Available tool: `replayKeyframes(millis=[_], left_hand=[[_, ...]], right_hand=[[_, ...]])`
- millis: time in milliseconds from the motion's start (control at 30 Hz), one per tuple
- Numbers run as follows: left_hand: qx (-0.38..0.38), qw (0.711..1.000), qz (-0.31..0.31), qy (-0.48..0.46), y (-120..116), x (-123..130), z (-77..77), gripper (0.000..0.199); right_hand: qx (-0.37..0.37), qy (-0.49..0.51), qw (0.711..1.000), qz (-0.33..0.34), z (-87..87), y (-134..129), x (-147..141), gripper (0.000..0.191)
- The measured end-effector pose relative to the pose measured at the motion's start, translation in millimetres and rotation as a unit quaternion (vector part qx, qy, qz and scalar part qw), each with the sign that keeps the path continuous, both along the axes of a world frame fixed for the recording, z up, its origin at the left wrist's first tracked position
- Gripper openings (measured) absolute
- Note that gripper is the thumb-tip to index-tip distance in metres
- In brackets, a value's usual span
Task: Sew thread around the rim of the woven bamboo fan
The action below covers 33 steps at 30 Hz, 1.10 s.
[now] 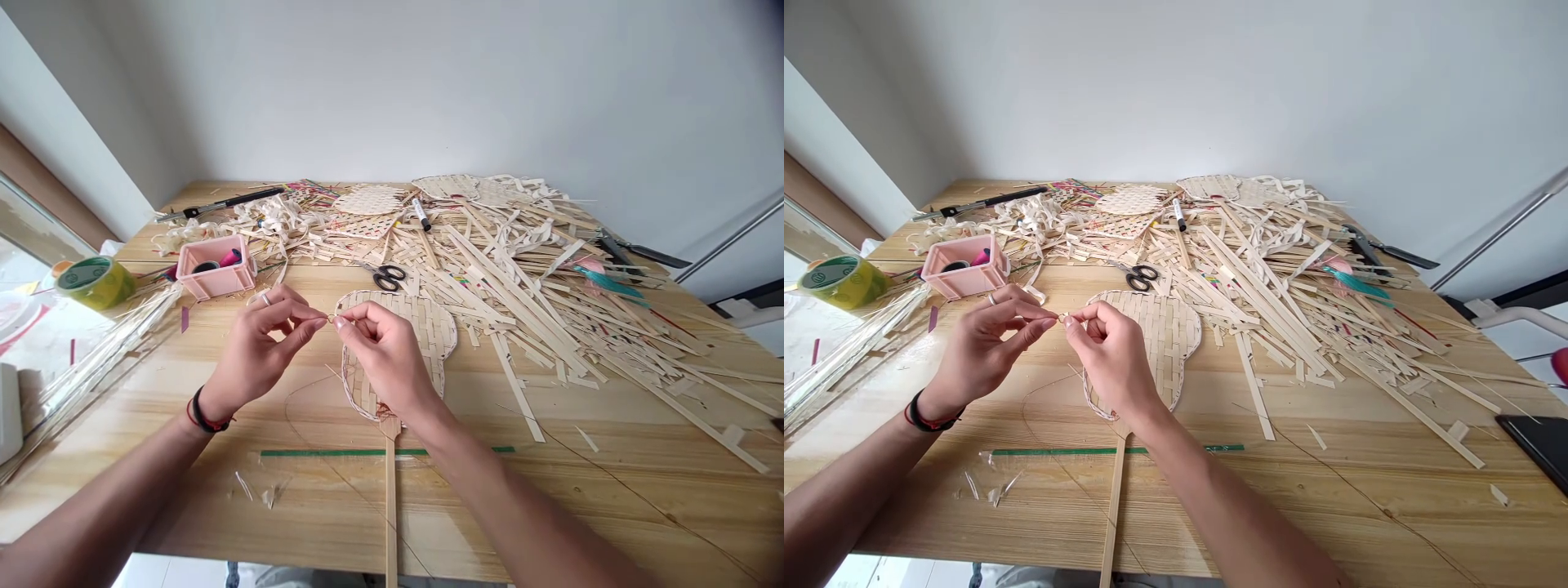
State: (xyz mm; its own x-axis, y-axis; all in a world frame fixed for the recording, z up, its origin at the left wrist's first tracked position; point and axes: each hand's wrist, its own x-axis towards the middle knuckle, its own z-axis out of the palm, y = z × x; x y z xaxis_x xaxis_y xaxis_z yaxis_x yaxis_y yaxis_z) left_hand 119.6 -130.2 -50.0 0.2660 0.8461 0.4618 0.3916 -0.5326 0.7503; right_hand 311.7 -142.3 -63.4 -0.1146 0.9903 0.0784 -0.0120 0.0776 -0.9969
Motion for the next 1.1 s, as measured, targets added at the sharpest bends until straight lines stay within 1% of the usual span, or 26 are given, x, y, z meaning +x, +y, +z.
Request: replayKeyframes(millis=[533,800,967,1100], left_hand=[[-0.010,1.000,0.021,0.014,-0.2,1.6,2.0,0.019],[-0.032,0.999,0.015,0.002,-0.4,2.5,2.8,0.018],[-0.066,0.997,0.012,-0.023,-0.5,2.8,3.6,0.020],[-0.078,0.996,0.007,-0.038,0.4,1.7,3.1,0.019]], right_hand=[[0.090,-0.066,0.993,-0.028,-1.0,-4.0,-3.3,0.014],[0.117,-0.087,0.989,-0.031,-1.0,-5.4,-4.7,0.014],[0.123,-0.094,0.987,-0.031,-1.5,-5.4,-4.2,0.014],[0.124,-0.097,0.987,-0.030,-1.6,-5.4,-3.4,0.014]])
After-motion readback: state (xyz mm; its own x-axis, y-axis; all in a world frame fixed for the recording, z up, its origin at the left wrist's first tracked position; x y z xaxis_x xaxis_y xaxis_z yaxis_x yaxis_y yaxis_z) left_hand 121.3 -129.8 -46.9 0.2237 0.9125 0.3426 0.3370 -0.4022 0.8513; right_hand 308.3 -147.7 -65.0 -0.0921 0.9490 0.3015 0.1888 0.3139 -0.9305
